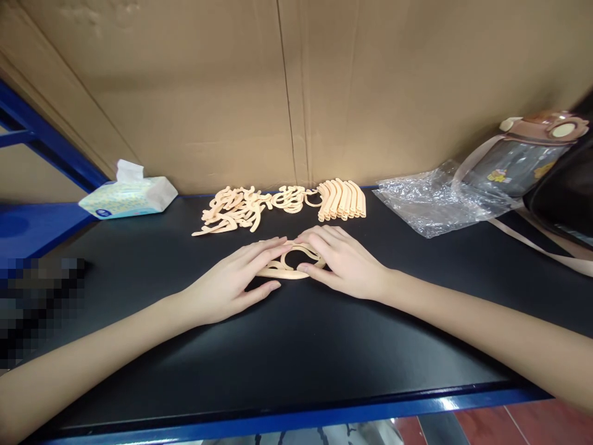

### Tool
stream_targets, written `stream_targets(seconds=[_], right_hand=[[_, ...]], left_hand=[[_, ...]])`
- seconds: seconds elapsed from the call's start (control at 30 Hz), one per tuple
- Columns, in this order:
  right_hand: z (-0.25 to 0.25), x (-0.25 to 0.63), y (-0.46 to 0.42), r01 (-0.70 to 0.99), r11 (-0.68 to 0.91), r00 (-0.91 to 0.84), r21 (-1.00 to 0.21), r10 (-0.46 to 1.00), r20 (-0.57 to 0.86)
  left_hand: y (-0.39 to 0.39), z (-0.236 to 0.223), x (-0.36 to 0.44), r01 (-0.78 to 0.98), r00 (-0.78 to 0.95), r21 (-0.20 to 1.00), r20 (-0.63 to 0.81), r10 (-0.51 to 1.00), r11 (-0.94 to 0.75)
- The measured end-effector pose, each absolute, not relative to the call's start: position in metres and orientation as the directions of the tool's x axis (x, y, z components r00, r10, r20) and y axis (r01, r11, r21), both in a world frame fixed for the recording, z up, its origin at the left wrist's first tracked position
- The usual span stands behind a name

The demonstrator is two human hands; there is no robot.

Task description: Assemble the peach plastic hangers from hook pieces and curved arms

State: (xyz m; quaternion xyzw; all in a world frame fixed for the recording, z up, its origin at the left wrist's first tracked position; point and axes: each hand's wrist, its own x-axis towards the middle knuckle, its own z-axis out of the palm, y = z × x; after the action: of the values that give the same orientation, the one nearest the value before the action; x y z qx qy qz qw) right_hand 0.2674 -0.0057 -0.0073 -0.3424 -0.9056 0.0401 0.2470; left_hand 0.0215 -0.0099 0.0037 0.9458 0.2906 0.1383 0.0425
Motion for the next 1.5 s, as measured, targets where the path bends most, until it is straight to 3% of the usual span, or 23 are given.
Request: stream_targets(seconds=[0.13,0.43,0.57,0.77,1.5], right_hand=[[-0.007,0.267,-0.006,0.597,0.771,-0.652,-0.222,0.628,0.425],[-0.004,0.267,-0.007,0.616,0.761,-0.65,-0.204,0.637,0.414],[-0.005,0.267,-0.006,0.627,0.754,-0.653,-0.195,0.645,0.396],[-0.005,0.268,-0.007,0.623,0.757,-0.657,-0.197,0.643,0.393],[-0.007,0.267,-0.005,0.612,0.77,-0.679,-0.183,0.629,0.378]], left_hand=[[-0.01,0.006,0.022,0.574,0.777,0.149,0.212,0.593,-0.805],[-0.013,0.029,0.012,0.687,0.723,-0.017,0.111,0.682,-0.726],[-0.006,0.041,-0.001,0.741,0.672,0.024,-0.016,0.741,-0.671],[0.014,0.054,-0.032,0.81,0.587,0.039,-0.091,0.805,-0.586],[0.03,0.063,-0.057,0.849,0.528,0.079,-0.142,0.837,-0.523]])
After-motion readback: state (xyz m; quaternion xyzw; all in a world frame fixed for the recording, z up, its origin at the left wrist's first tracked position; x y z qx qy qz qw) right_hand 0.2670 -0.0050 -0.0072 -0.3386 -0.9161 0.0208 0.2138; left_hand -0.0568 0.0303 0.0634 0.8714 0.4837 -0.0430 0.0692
